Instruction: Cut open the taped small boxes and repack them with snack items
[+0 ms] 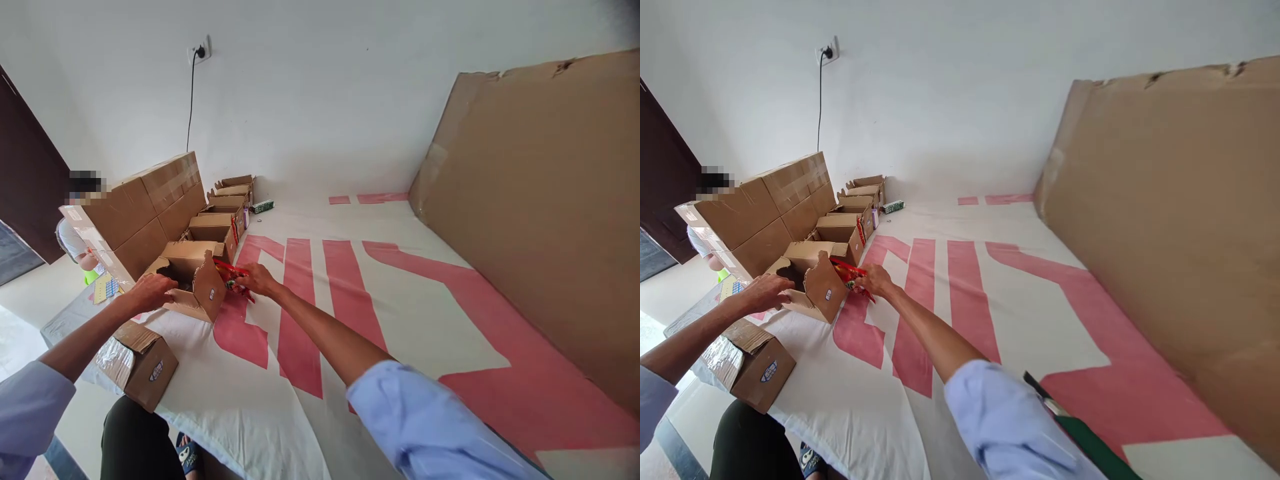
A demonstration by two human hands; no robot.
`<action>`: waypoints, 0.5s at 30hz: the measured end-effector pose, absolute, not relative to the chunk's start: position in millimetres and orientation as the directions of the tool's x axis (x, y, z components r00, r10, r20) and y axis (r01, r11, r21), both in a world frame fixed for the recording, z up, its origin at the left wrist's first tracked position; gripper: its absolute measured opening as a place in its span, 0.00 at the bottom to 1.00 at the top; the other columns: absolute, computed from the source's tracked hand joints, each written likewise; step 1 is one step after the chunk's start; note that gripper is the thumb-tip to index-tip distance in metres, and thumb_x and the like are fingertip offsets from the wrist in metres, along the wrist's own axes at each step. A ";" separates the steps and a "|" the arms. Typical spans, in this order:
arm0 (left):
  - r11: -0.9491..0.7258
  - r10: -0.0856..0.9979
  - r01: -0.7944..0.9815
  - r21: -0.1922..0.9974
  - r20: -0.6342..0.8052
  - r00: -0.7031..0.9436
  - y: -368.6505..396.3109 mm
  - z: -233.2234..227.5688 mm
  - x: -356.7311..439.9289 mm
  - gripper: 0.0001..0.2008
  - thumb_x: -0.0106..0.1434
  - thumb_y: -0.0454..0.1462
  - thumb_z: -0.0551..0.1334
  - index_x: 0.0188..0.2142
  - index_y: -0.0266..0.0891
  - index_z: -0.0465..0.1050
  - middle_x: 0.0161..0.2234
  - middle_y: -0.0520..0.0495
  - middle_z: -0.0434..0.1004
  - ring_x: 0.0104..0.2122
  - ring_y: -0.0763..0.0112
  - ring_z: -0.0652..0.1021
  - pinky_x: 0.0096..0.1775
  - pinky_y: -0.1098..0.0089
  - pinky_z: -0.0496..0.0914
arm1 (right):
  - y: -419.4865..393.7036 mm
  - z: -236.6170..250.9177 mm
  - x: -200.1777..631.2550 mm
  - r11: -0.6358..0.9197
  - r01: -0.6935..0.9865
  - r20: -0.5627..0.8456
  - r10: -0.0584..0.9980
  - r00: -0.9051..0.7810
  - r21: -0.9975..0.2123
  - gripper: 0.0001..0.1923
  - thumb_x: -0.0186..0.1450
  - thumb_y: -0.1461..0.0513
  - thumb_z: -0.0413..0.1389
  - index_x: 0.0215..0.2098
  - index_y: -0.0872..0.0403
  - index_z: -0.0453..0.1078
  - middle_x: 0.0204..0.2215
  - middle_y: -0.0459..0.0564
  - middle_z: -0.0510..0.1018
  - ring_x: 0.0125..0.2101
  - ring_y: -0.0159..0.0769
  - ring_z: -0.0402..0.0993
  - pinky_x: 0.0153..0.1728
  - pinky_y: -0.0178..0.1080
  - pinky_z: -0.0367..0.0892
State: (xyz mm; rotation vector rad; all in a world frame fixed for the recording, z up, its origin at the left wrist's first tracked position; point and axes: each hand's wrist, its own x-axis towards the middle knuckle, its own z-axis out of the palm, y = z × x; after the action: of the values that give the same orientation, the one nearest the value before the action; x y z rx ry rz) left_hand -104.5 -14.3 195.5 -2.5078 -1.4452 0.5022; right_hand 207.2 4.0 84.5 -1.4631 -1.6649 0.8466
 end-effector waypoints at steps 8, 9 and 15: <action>-0.486 0.874 0.797 -0.360 -0.211 0.438 27.7 154.0 -72.4 0.09 0.66 0.37 0.70 0.46 0.45 0.84 0.46 0.39 0.86 0.52 0.49 0.83 0.53 0.58 0.73 | 44.8 103.6 189.8 0.189 0.517 0.276 0.956 0.097 -0.835 0.22 0.68 0.60 0.57 0.58 0.58 0.77 0.55 0.60 0.82 0.52 0.46 0.77 0.55 0.46 0.69; -0.475 0.880 0.806 -0.353 -0.200 0.431 36.6 149.1 -68.8 0.09 0.66 0.37 0.70 0.46 0.44 0.84 0.46 0.38 0.86 0.52 0.48 0.83 0.53 0.58 0.73 | 34.3 103.5 196.8 0.203 0.511 0.292 0.951 0.100 -0.835 0.23 0.68 0.60 0.56 0.59 0.58 0.76 0.56 0.61 0.81 0.52 0.46 0.77 0.55 0.46 0.70; -0.410 0.912 0.859 -0.307 -0.125 0.391 86.1 133.5 -46.0 0.10 0.65 0.37 0.70 0.46 0.40 0.86 0.47 0.34 0.86 0.55 0.44 0.82 0.56 0.55 0.72 | -102.1 83.8 275.3 0.262 0.473 0.365 0.920 0.139 -0.841 0.22 0.68 0.52 0.56 0.56 0.51 0.78 0.54 0.56 0.81 0.48 0.45 0.79 0.50 0.46 0.75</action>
State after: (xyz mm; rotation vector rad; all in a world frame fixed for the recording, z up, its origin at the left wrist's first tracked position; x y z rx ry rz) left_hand -46.0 86.1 133.5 -2.4536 -1.5833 0.4071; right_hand 275.3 -102.1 83.8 -1.3657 -1.4914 0.5401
